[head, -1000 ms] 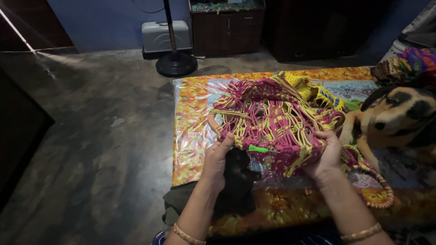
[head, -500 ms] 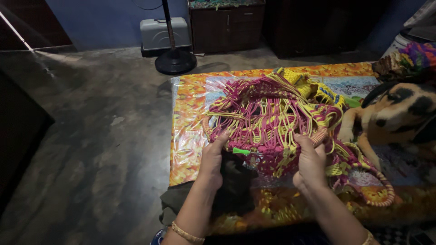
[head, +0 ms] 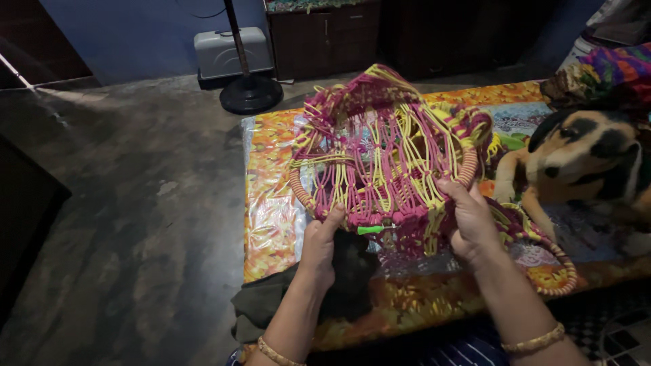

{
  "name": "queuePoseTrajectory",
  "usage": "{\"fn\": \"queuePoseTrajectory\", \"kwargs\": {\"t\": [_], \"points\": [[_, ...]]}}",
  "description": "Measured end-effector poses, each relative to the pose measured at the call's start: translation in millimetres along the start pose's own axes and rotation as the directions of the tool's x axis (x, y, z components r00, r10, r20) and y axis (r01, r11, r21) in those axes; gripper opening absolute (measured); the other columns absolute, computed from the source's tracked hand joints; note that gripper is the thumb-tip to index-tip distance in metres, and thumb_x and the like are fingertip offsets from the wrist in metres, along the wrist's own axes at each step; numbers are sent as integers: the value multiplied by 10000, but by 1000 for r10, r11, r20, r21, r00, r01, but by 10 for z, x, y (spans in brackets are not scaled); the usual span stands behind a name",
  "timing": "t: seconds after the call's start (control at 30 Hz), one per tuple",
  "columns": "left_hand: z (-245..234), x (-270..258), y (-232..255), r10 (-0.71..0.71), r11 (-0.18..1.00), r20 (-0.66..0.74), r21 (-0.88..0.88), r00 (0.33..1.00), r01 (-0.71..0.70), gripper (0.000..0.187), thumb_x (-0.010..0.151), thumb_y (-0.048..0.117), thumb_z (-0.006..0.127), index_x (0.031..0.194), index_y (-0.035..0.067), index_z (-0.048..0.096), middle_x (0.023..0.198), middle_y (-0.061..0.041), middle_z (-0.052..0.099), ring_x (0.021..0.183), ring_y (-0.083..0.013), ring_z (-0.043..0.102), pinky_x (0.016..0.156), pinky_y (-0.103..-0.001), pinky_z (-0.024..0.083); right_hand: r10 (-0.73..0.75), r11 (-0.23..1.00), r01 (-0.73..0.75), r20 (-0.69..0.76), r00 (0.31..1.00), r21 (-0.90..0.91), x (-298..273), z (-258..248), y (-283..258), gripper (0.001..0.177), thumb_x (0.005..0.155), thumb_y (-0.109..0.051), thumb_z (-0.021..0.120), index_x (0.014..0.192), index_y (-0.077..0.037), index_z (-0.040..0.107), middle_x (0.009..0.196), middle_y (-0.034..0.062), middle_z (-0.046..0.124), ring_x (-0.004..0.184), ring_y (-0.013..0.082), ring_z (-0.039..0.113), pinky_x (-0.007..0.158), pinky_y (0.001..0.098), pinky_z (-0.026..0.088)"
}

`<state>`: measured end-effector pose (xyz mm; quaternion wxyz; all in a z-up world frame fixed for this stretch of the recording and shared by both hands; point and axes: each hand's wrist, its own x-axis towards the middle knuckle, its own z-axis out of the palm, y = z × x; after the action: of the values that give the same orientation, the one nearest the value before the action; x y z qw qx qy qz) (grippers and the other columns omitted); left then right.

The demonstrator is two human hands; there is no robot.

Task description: The person uses a dark cloth to wipe the surface of a colorful woven basket. They repeatedly rub the pink and yellow woven strands and the basket's rim, turning the basket to access different sections. The person handles the basket and the cloth continuously throughout the clip.

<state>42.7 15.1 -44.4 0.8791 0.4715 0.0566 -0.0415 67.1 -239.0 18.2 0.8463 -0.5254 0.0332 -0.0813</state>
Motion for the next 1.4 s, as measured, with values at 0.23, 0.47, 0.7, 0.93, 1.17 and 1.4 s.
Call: {"fn": "queuePoseTrajectory", "kwargs": {"t": [0.23, 0.47, 0.7, 0.93, 1.17, 1.4], "points": [[51, -77, 73, -29, 999, 28, 16, 999, 28, 283, 905, 389, 749, 842, 115, 708, 790, 21, 695, 667, -80, 608, 619, -287, 472, 80, 997, -79, 51, 996, -10, 100, -94, -8, 512, 944, -134, 647, 1432, -102, 494, 1232, 51, 655, 1069, 202, 670, 895, 417, 573], [132, -119, 107, -36, 999, 67, -8, 997, 37, 370, 908, 403, 707, 1051, 63, 744, 1001, -27, 760, 893, -123, 683, 830, -321, 520, 91, 996, -88, 112, 990, -29, 158, -154, 4, 497, 943, -155, 662, 1416, -122, 513, 1241, 39, 666, 1046, 186, 673, 749, 363, 589], [100, -84, 19, -52, 998, 77, -39, 996, 55, 381, 910, 403, 698, 1069, 60, 745, 1037, -29, 775, 937, -134, 695, 871, -315, 523, 124, 992, -120, 110, 986, -46, 250, -227, 68, 519, 949, -163, 664, 1436, -144, 487, 1224, 21, 655, 1030, 160, 665, 721, 352, 589], [79, -69, 14, -142, 988, 35, -59, 989, 144, 397, 922, 424, 698, 1014, 40, 738, 956, -59, 754, 820, -163, 702, 761, -338, 563, 170, 983, -166, 39, 985, -79, 272, -224, 97, 485, 939, -212, 661, 1395, -125, 521, 1203, 16, 681, 1048, 132, 671, 810, 327, 604], [73, -52, 19, -179, 983, 5, -31, 984, 179, 406, 925, 459, 683, 982, 60, 734, 918, -48, 740, 771, -154, 694, 711, -332, 562, 128, 964, -129, -18, 992, -234, 259, -254, 155, 353, 1004, -271, 702, 1258, -53, 589, 996, 26, 652, 813, 143, 592, 695, 373, 493], [66, -18, -50, -189, 981, 2, 38, 982, 189, 449, 911, 514, 656, 908, 72, 732, 849, -28, 725, 732, -144, 681, 688, -326, 545, -103, 865, 40, -99, 990, -500, 159, -210, 238, 382, 963, -300, 684, 1205, -9, 629, 1018, 53, 705, 872, 138, 628, 796, 326, 519]]}}
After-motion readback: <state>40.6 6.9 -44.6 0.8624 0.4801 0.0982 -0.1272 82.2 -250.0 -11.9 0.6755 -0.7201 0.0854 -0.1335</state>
